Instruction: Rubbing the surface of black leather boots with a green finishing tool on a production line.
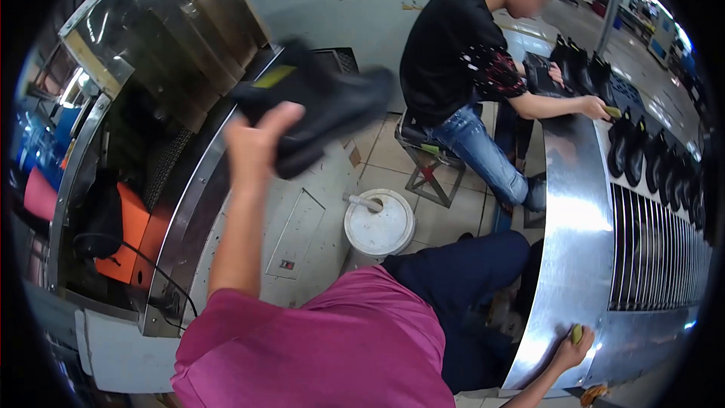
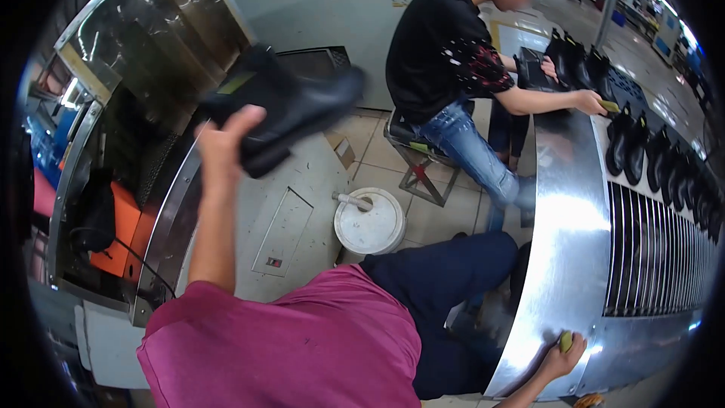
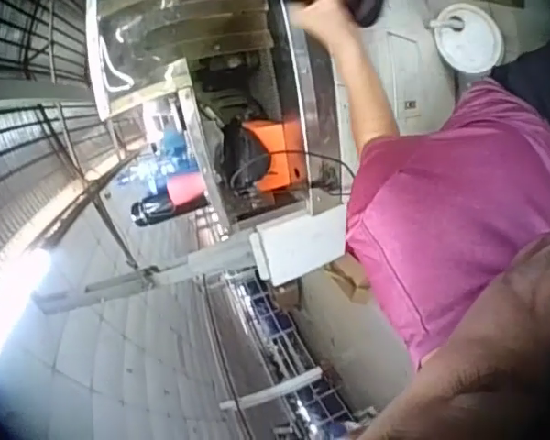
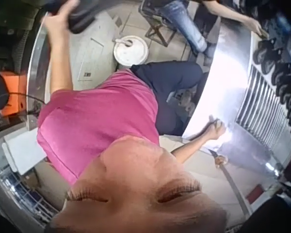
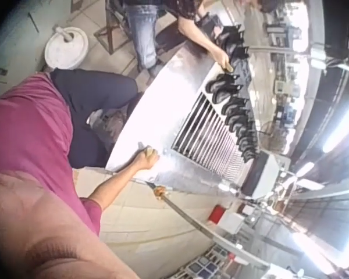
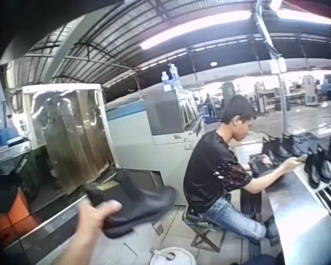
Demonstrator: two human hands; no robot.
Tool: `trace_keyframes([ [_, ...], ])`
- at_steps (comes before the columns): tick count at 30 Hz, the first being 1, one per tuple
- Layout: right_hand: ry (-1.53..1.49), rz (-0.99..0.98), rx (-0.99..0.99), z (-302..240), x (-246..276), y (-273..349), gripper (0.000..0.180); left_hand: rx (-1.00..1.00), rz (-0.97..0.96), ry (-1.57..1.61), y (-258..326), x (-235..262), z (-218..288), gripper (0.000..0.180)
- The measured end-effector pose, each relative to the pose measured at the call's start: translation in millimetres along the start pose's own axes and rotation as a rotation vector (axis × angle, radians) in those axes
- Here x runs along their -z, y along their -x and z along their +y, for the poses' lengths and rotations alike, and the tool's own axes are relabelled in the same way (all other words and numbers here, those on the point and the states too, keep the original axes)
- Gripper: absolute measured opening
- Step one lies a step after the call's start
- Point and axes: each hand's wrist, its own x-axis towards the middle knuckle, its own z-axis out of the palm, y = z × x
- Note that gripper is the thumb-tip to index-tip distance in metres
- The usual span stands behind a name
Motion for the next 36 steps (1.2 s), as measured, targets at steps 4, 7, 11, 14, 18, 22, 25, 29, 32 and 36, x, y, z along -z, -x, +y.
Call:
trace_keyframes([
  [4,0.010,0.048,-0.028,-0.7,10.4,-3.0,0.027,-0.179,0.511,-0.126,-90.8,121.2,5.5,0.053],
  [7,0.051,0.027,-0.064,-13.1,17.6,-0.1,0.028,-0.093,0.527,-0.199,-171.7,189.8,-27.5,0.062],
  [11,-0.159,0.125,-0.140,-1.3,20.8,14.7,0.029,0.017,0.624,-0.799,-256.4,253.2,-107.3,0.093],
  [14,-0.221,0.169,-0.124,-67.1,26.4,-13.5,0.013,0.313,0.747,-0.983,-277.7,319.6,-63.4,0.098],
  [18,-0.096,0.202,-0.088,-64.8,13.2,-23.4,0.015,-0.037,1.582,-1.073,-309.1,274.7,-64.4,0.090],
  [22,0.047,0.185,-0.118,-60.4,55.0,-18.6,0.018,-0.905,1.004,-0.455,-239.5,80.2,-103.5,0.074],
  [25,0.026,0.169,-0.133,-58.2,36.9,-21.5,0.021,-1.209,0.335,-0.454,-89.5,-129.2,-48.1,0.049],
  [29,0.052,0.080,-0.146,-74.5,48.3,-36.3,0.028,-0.914,-0.482,-0.020,29.6,-298.2,-47.1,0.053],
  [32,0.171,0.013,-0.209,-69.2,46.4,-35.2,0.030,-0.538,-0.933,0.232,93.6,-428.9,-75.3,0.049],
  [36,0.161,-0.068,-0.273,-71.4,41.4,-37.2,0.033,-0.104,-1.230,0.385,144.5,-581.6,-92.2,0.050],
])
